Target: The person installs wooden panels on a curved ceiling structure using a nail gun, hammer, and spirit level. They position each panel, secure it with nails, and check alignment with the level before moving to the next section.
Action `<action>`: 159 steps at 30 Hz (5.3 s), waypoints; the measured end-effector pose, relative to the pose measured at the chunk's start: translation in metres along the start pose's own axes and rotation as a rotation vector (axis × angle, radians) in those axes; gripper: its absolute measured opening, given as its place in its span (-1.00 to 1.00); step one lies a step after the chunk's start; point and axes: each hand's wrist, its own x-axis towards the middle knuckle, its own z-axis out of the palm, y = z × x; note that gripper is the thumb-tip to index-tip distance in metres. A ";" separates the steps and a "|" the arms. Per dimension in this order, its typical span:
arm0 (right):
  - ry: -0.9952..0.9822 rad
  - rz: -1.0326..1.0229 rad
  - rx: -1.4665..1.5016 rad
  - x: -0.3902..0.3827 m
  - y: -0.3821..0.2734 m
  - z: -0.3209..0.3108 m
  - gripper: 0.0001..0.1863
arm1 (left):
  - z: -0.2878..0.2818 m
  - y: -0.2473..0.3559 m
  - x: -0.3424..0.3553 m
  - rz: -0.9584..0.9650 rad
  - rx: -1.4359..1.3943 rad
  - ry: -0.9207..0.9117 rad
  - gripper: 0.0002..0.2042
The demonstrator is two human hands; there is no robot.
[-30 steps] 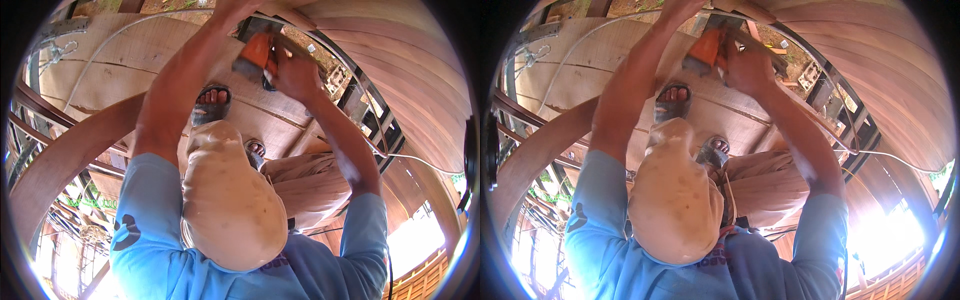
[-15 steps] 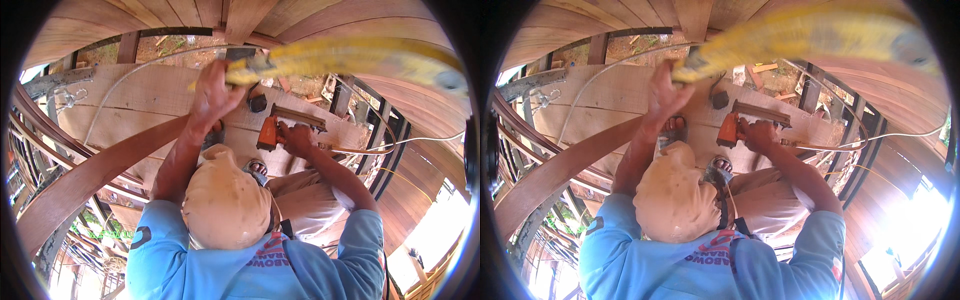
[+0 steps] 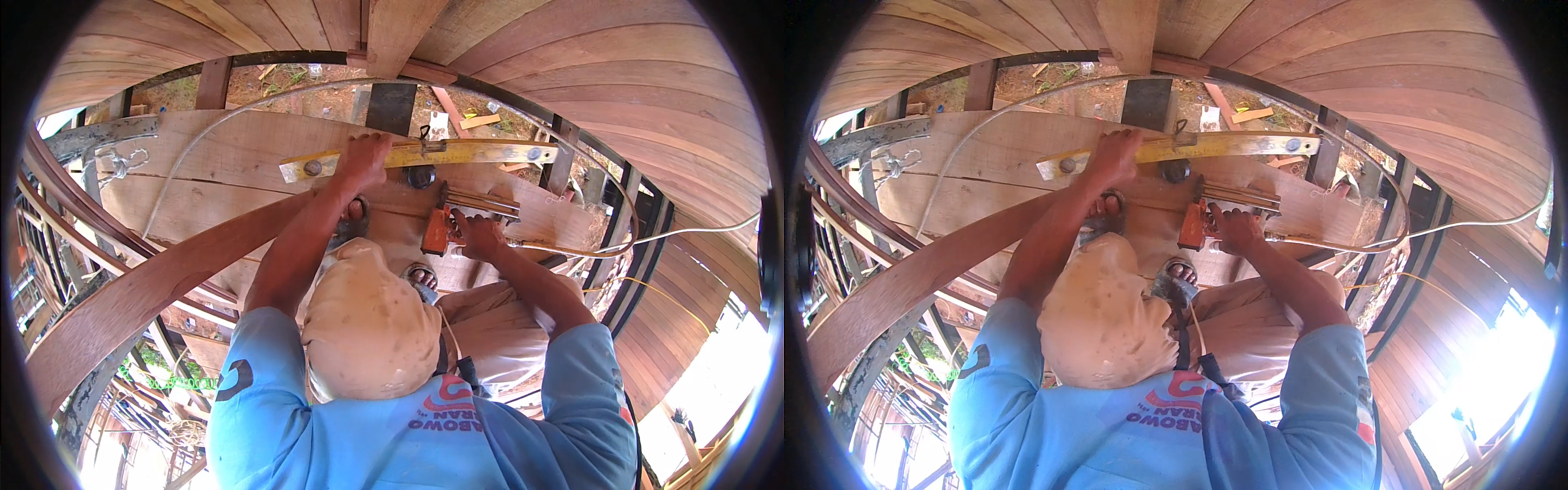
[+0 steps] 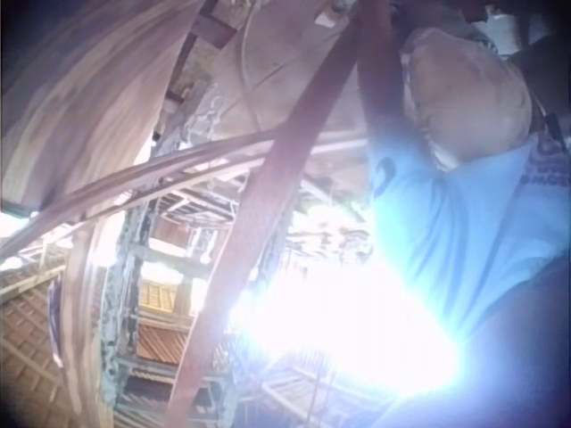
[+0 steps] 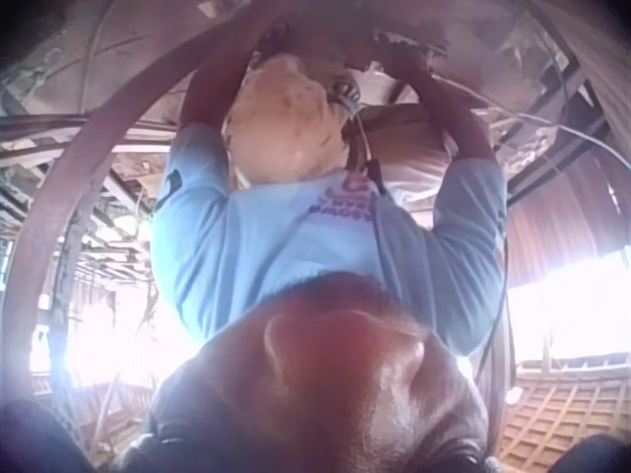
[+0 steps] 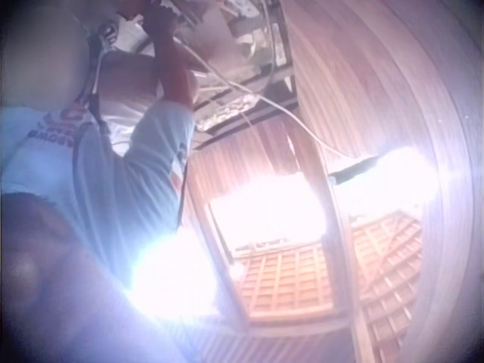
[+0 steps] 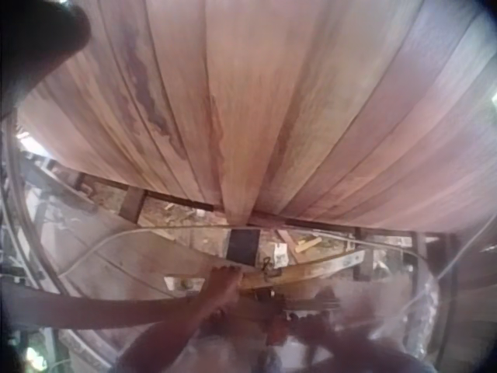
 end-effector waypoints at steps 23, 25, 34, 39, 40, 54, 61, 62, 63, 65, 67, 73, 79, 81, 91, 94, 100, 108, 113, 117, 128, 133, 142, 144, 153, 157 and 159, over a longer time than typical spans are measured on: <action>0.168 -0.037 0.206 0.015 0.021 -0.013 -0.30 | 0.002 -0.100 -0.047 -0.519 0.302 0.251 -0.59; 0.286 0.033 0.219 0.033 0.034 -0.004 -0.39 | -0.002 -0.101 -0.046 -0.552 0.329 0.239 -0.57; 0.444 0.058 0.519 0.036 -0.028 -0.108 -0.61 | -0.061 -0.047 -0.085 -0.294 -0.366 0.541 -0.47; 0.423 -0.085 0.725 0.030 -0.080 -0.169 -0.66 | -0.128 0.011 -0.192 -0.421 -0.571 0.656 -0.72; 0.491 -0.144 0.715 0.032 -0.085 -0.174 -0.66 | -0.139 0.021 -0.218 -0.498 -0.596 0.680 -0.75; 0.651 -0.484 0.719 0.058 -0.152 -0.191 -0.59 | -0.385 0.041 -0.359 -0.264 -0.882 2.018 -0.45; 0.626 -0.557 0.719 0.025 -0.171 -0.210 -0.56 | -0.409 0.007 -0.347 -0.231 -0.963 2.250 -0.57; 0.612 -0.529 0.692 0.027 -0.171 -0.213 -0.56 | -0.418 0.022 -0.346 -0.239 -1.013 2.211 -0.55; 0.651 -0.522 0.695 0.028 -0.166 -0.215 -0.57 | -0.426 0.030 -0.338 -0.237 -1.086 2.158 -0.52; 0.713 -0.551 0.721 0.031 -0.170 -0.218 -0.58 | -0.427 0.040 -0.343 -0.139 -1.184 1.980 -0.45; 0.745 -0.569 0.736 0.034 -0.177 -0.215 -0.63 | -0.417 0.033 -0.353 0.086 -1.258 1.778 -0.39; 0.654 -0.527 0.465 0.068 -0.167 -0.205 -0.57 | -0.414 0.029 -0.348 0.476 -1.321 1.355 -0.51; 0.808 -0.612 0.574 0.076 -0.162 -0.206 -0.66 | -0.424 0.010 -0.333 0.486 -1.436 1.339 -0.44; 0.981 -0.730 0.648 0.084 -0.156 -0.180 -0.70 | -0.422 0.012 -0.340 0.338 -1.455 1.423 -0.43; 0.813 -0.299 0.871 0.013 -0.129 -0.217 -0.59 | -0.558 0.054 -0.364 0.615 -1.148 0.859 0.10; 0.777 -0.261 0.971 -0.002 -0.126 -0.225 -0.56 | -0.569 0.067 -0.360 0.569 -1.152 0.836 0.08; 0.769 -0.196 1.033 0.001 -0.118 -0.216 -0.52 | -0.576 0.078 -0.345 0.463 -1.275 0.942 0.12; 0.772 -0.112 1.078 -0.007 -0.117 -0.213 -0.55 | -0.540 0.066 -0.323 0.507 -1.380 0.894 -0.07; 0.972 -0.165 0.980 -0.001 -0.085 -0.211 -0.60 | -0.502 0.058 -0.301 0.564 -1.394 0.724 -0.48; 1.104 -0.061 0.961 -0.049 -0.029 -0.232 -0.64 | -0.468 0.051 -0.293 0.657 -1.364 0.558 -0.74; 0.767 0.571 0.727 -0.057 0.087 -0.009 -0.58 | -0.451 0.042 -0.276 0.640 -1.383 0.589 -0.73; 0.659 0.804 0.931 -0.080 0.051 0.022 -0.55 | -0.435 0.067 -0.251 0.579 -1.393 0.641 -0.75; 0.834 0.782 0.828 -0.065 0.022 0.172 -0.27 | -0.434 0.087 -0.242 0.643 -1.418 0.606 -0.72; 0.768 0.687 0.860 -0.071 0.021 0.161 -0.35 | -0.434 0.087 -0.243 0.691 -1.419 0.568 -0.72; 0.679 0.662 0.908 -0.036 0.007 0.137 -0.47 | -0.444 0.080 -0.225 1.050 -1.414 0.268 -0.78; 0.614 0.578 1.005 -0.060 0.005 0.153 -0.50 | -0.441 0.085 -0.216 1.120 -1.437 0.210 -0.82; 0.574 0.532 1.095 -0.084 0.003 0.170 -0.52 | -0.439 0.087 -0.209 1.168 -1.469 0.179 -0.82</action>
